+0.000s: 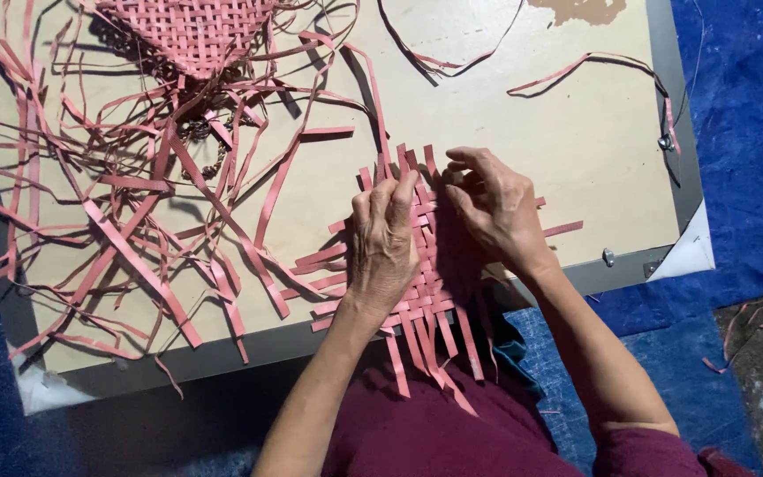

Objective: The person weaves pink plastic strips by hand on a flat work surface, interlacing them in an over-under pattern to form a square woven mat. The hands repeatedly adjust and tighten the weave as the mat grows.

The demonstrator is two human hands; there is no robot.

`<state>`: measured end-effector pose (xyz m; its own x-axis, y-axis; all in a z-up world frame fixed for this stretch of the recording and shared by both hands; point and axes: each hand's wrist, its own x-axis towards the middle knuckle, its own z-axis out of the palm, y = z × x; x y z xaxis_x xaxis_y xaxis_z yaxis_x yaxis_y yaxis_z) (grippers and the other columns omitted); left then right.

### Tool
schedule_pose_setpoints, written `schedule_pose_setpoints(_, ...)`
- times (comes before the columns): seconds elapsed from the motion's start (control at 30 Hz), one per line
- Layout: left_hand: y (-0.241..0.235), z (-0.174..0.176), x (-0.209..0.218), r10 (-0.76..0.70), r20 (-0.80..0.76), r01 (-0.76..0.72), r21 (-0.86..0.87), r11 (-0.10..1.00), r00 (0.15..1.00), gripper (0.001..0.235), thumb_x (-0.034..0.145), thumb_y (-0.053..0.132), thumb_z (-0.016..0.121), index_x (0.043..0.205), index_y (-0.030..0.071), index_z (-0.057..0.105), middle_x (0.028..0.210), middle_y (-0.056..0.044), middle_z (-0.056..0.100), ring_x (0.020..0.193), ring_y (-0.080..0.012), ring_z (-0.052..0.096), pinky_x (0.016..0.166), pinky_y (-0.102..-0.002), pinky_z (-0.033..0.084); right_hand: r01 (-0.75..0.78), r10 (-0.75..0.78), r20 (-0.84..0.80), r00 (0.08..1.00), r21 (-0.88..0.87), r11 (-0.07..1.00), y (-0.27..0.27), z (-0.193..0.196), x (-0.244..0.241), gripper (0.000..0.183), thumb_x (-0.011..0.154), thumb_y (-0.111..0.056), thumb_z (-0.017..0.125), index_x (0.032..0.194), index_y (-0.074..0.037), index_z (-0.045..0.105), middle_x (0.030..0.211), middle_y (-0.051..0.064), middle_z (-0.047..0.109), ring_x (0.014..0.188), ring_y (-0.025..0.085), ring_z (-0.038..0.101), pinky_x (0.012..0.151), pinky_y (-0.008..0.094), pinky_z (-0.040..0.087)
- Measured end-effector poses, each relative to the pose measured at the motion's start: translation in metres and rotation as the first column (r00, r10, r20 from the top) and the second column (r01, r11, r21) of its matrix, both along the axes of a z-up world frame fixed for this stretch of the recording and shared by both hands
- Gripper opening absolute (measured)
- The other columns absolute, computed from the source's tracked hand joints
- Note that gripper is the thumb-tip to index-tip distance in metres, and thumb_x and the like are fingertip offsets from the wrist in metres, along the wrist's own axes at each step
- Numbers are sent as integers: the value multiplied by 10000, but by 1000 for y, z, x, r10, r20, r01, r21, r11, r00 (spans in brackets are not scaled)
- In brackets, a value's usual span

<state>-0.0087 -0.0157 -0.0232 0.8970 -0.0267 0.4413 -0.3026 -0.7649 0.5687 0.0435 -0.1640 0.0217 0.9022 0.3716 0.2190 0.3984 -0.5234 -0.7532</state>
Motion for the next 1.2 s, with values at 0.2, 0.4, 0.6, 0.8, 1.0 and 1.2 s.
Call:
schedule_pose_setpoints(0.2, 3, -14, 2, 7, -69, -13, -78, 997, 998, 657, 688, -111, 469, 1303, 92, 359, 949, -73, 480, 917, -238, 441, 797, -334, 430, 89, -87, -52, 995, 27, 996, 0, 7, 5, 273, 838, -17, 570, 1110, -23, 551, 902, 178, 644, 736, 317, 642, 580, 377, 526)
schedule_pose_setpoints(0.4, 1, 4, 4, 63, -113, -88, -231, 969, 992, 490, 780, -52, 480, 1233, 98, 371, 927, -50, 540, 893, -240, 486, 810, -351, 421, 21, -23, -185, 982, -14, 1000, 10, -2, 29, 406, 747, -47, 679, 1126, 2, 541, 901, 232, 628, 704, 338, 643, 582, 425, 537)
schedule_pose_setpoints(0.6, -4, 5, 7, 138, -156, -173, -235, 957, 978, 402, 788, -21, 492, 1143, 134, 388, 867, -6, 581, 854, -228, 500, 767, -363, 423, 28, -84, -394, 915, -147, 989, 15, -8, 36, 107, 710, -175, 724, 740, -111, 644, 702, 71, 652, 662, 249, 637, 621, 346, 507)
schedule_pose_setpoints(0.8, -4, 3, 10, 179, -165, -213, -216, 953, 970, 381, 815, -2, 489, 1158, 121, 378, 813, 3, 589, 829, -225, 506, 730, -366, 421, 58, -115, -246, 962, -227, 972, 17, -5, 32, 80, 702, -167, 725, 709, -129, 655, 696, 51, 610, 667, 232, 618, 601, 333, 498)
schedule_pose_setpoints(1.0, -7, 0, 15, 195, -130, -220, -217, 951, 972, 364, 826, 16, 510, 1166, 96, 404, 798, -14, 577, 787, -231, 494, 717, -348, 424, 71, -113, -264, 958, -163, 984, 19, 2, 29, 47, 718, -79, 691, 738, -82, 648, 702, 90, 600, 686, 239, 617, 598, 314, 520)
schedule_pose_setpoints(1.2, -10, 0, 25, 227, -101, -234, -60, 970, 969, 236, 789, 225, 633, 977, 123, 532, 722, 20, 459, 732, -190, 447, 669, -327, 393, 55, -86, -157, 984, -191, 980, 12, -25, 34, 95, 688, -106, 706, 711, -64, 624, 688, 98, 571, 675, 259, 608, 555, 343, 502)
